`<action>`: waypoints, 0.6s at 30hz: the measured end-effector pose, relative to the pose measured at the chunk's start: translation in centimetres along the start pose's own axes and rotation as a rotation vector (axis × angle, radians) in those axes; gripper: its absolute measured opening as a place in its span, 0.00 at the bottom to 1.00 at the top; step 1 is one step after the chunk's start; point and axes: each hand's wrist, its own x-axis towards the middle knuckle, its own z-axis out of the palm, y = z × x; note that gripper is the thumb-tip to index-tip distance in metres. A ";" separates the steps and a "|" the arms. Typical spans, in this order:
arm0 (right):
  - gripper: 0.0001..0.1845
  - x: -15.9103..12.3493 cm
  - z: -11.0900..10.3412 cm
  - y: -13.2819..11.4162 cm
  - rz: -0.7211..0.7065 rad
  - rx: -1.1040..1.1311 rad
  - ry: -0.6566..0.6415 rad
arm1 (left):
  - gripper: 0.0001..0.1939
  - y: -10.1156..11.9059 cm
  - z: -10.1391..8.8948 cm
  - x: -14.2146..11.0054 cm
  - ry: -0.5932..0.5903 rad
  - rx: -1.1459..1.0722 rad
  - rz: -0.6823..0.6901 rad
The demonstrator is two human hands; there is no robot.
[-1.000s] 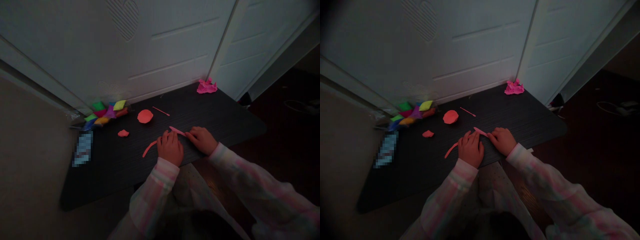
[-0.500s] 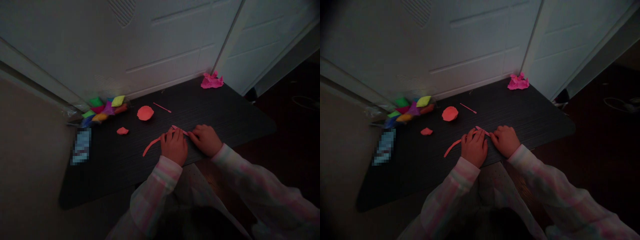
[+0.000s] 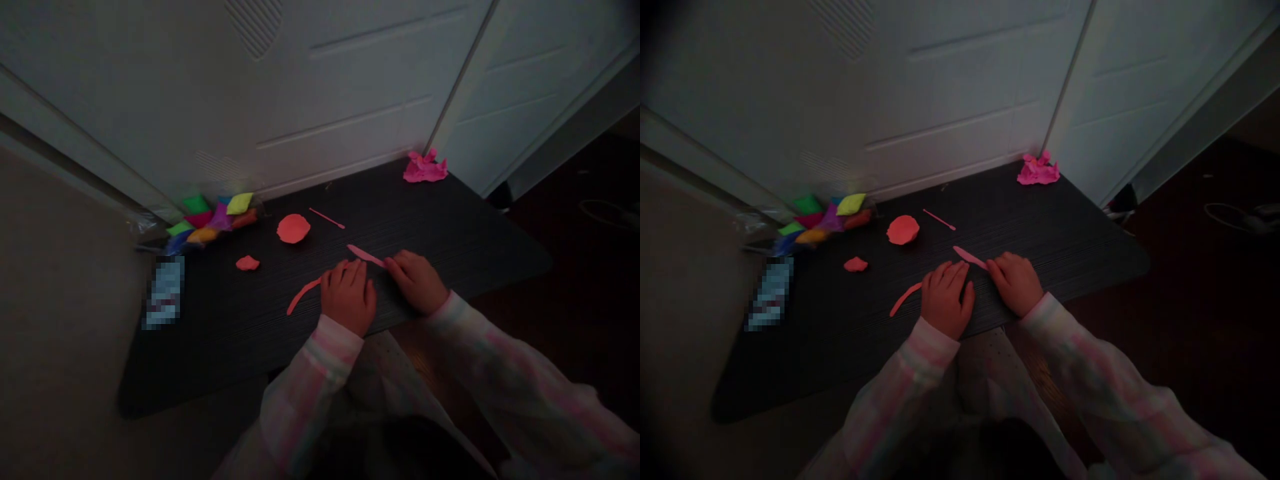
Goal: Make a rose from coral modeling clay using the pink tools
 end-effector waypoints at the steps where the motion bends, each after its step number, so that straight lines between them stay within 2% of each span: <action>1: 0.20 0.0 0.0 0.1 0.028 0.033 0.036 | 0.15 -0.1 -0.1 -0.1 0.034 -0.014 -0.015; 5: 0.19 0.3 0.1 0.1 0.132 0.058 0.126 | 0.13 -1.7 -1.0 -1.1 0.140 -0.013 -0.126; 9: 0.17 1.0 0.5 0.2 0.189 0.021 0.120 | 0.12 -5.1 -2.8 -3.1 0.115 0.095 -0.250; 12: 0.15 1.4 0.7 0.2 0.195 -0.023 0.244 | 0.13 -7.5 -4.0 -4.6 0.087 0.179 -0.322; 15: 0.15 1.4 0.8 -0.6 0.104 -0.069 0.355 | 0.13 -8.8 -4.4 -5.4 0.069 0.205 -0.335; 18: 0.13 1.3 1.1 -2.2 -0.115 -0.046 0.298 | 0.11 -9.0 -4.2 -5.5 0.063 0.197 -0.326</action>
